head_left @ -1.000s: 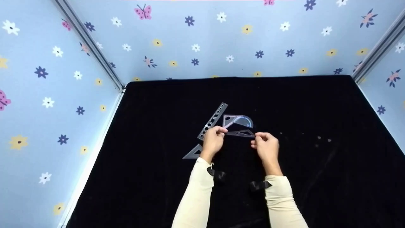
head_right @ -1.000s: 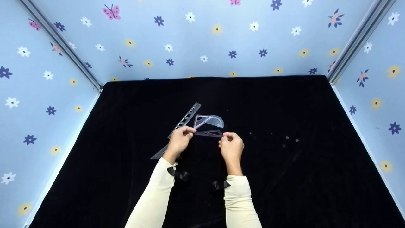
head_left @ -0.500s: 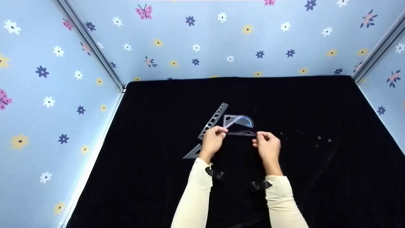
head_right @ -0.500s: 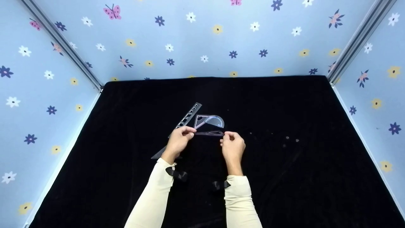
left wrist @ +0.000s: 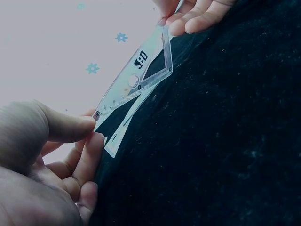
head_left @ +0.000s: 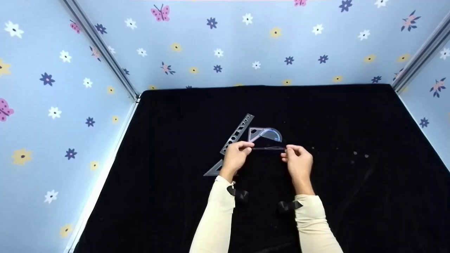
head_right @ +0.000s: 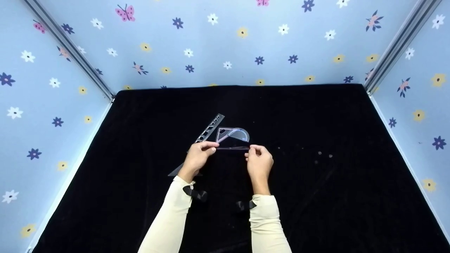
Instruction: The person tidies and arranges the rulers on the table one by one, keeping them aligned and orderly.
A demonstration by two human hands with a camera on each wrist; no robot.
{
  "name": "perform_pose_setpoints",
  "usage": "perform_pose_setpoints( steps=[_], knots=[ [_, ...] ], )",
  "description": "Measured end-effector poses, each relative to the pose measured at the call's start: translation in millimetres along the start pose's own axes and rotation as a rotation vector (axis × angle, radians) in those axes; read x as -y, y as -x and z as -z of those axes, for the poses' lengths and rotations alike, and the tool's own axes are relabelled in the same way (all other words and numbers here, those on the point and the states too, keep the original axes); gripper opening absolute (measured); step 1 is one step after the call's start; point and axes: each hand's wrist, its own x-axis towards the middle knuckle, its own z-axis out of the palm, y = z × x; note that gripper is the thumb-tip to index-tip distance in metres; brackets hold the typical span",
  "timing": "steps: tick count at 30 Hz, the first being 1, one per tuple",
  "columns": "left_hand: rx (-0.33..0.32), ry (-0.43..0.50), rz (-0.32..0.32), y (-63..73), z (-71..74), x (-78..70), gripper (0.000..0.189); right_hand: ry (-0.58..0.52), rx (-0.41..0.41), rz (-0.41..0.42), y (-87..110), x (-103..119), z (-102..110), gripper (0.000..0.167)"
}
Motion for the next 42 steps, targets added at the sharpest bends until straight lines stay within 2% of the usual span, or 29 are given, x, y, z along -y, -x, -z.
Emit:
perform_pose_setpoints(
  steps=[8,17,26,27,32,34,42],
  knots=[
    [-0.004,0.088,0.031,2.0,-2.6,3.4,0.017,-0.056,-0.003,0.026,2.0,0,0,0.017],
    [-0.024,0.120,0.060,4.2,-2.6,5.0,0.017,-0.073,0.003,0.033,3.9,1,0,0.016],
    [-0.030,0.225,0.080,1.9,1.4,6.5,0.017,-0.090,0.025,0.033,5.0,6,-4,0.016],
    [-0.028,0.225,0.082,3.6,2.8,2.4,0.018,-0.091,0.030,0.026,5.4,6,-4,0.017],
    [-0.028,0.198,0.077,4.4,5.1,3.6,0.016,-0.066,0.058,0.018,8.4,7,-3,0.018],
    [-0.029,0.192,0.071,3.1,4.6,8.7,0.015,-0.050,0.065,0.026,9.2,8,-2,0.016],
    [-0.009,0.183,0.068,4.2,0.8,9.8,0.013,-0.004,0.102,0.063,7.6,10,5,0.014]
  ],
)
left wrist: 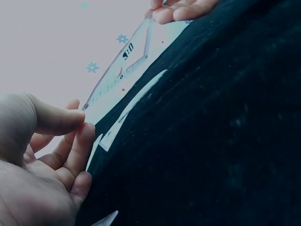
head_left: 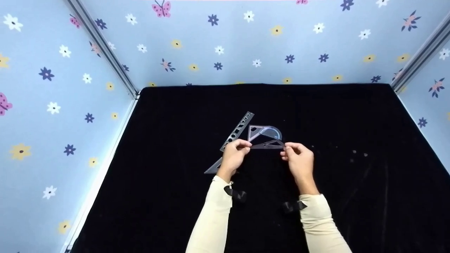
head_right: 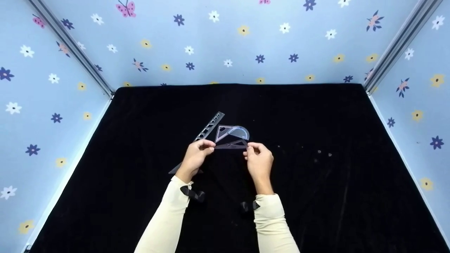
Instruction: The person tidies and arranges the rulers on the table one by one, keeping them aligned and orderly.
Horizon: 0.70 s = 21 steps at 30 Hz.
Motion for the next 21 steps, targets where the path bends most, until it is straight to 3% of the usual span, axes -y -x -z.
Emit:
perform_pose_setpoints(
  steps=[9,21],
  knots=[
    [0.001,-0.004,-0.021,-1.4,-0.2,-2.1,0.011,0.023,0.053,0.004,2.1,2,6,0.016],
    [0.054,0.005,-0.018,-0.6,6.8,-0.4,0.013,0.097,0.078,0.025,13.1,1,9,0.015]
  ],
)
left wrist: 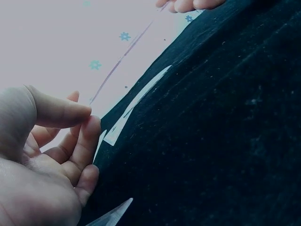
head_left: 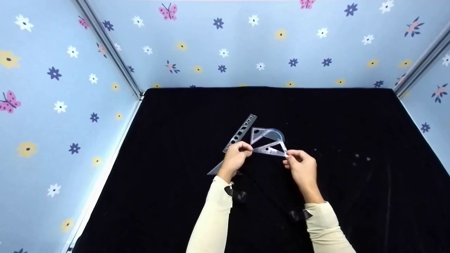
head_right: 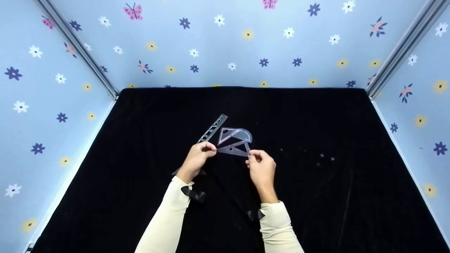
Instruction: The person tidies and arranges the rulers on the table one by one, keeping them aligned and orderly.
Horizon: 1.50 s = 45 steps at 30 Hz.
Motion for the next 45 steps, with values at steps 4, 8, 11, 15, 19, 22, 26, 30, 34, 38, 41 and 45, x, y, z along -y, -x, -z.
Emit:
perform_pose_setpoints(
  steps=[4,8,11,15,19,22,26,30,34,38,41,45],
  knots=[
    [0.019,0.010,0.000,2.9,2.9,1.4,0.014,-0.013,0.003,0.018,1.7,0,0,0.014],
    [0.009,0.011,-0.028,4.3,5.0,1.3,0.014,-0.037,0.011,0.049,2.7,3,-1,0.013],
    [-0.016,-0.046,-0.065,4.5,5.1,-0.2,0.014,-0.043,0.020,0.062,3.5,4,-3,0.013],
    [-0.039,-0.181,-0.101,9.0,4.2,-2.0,0.015,-0.055,0.018,0.057,3.6,2,-3,0.016],
    [-0.045,-0.259,-0.125,16.9,3.6,-2.4,0.017,-0.058,0.012,0.049,3.1,1,-3,0.018],
    [-0.046,-0.270,-0.145,20.8,3.5,-4.0,0.016,-0.053,0.016,0.049,2.3,0,-2,0.018],
    [-0.042,-0.274,-0.148,23.5,4.9,-6.9,0.015,-0.039,0.032,0.041,2.1,1,-1,0.017],
    [-0.036,-0.261,-0.135,25.2,6.5,-6.8,0.015,-0.027,0.058,0.027,3.6,3,0,0.018],
    [-0.028,-0.268,-0.137,29.0,6.1,-7.1,0.014,-0.009,0.077,0.012,4.7,4,3,0.018],
    [-0.004,-0.319,-0.157,33.9,5.9,-9.5,0.015,0.006,0.085,-0.001,4.7,5,8,0.018],
    [0.000,-0.376,-0.193,37.1,7.9,-12.0,0.015,0.013,0.105,-0.008,3.6,5,9,0.019],
    [0.005,-0.439,-0.234,41.7,11.9,-15.1,0.015,0.035,0.138,-0.011,2.2,6,11,0.019]
  ],
)
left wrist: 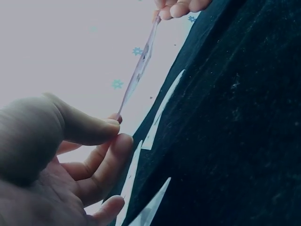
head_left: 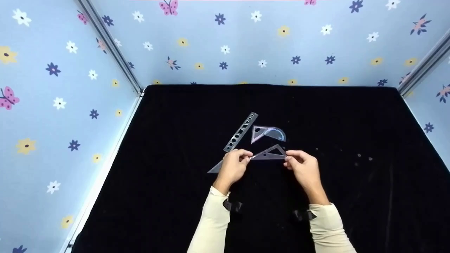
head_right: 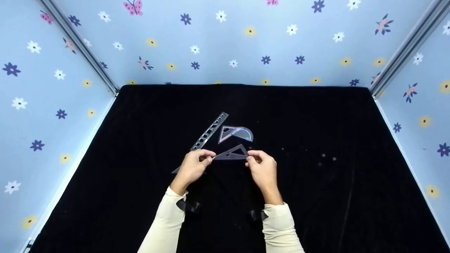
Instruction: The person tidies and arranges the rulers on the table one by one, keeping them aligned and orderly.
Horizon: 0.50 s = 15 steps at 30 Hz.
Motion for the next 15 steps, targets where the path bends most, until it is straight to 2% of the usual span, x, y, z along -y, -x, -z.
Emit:
perform_pose_setpoints(
  steps=[4,12,15],
  knots=[
    [0.035,-0.016,-0.014,3.6,3.7,-1.5,0.015,0.020,0.031,0.009,-0.5,0,4,0.017],
    [0.103,-0.075,0.005,8.2,11.0,-1.5,0.018,0.027,0.134,0.013,-1.1,-2,10,0.022],
    [0.123,-0.079,-0.001,8.5,12.6,-0.1,0.018,0.064,0.160,0.001,-1.0,-2,11,0.022]
  ],
)
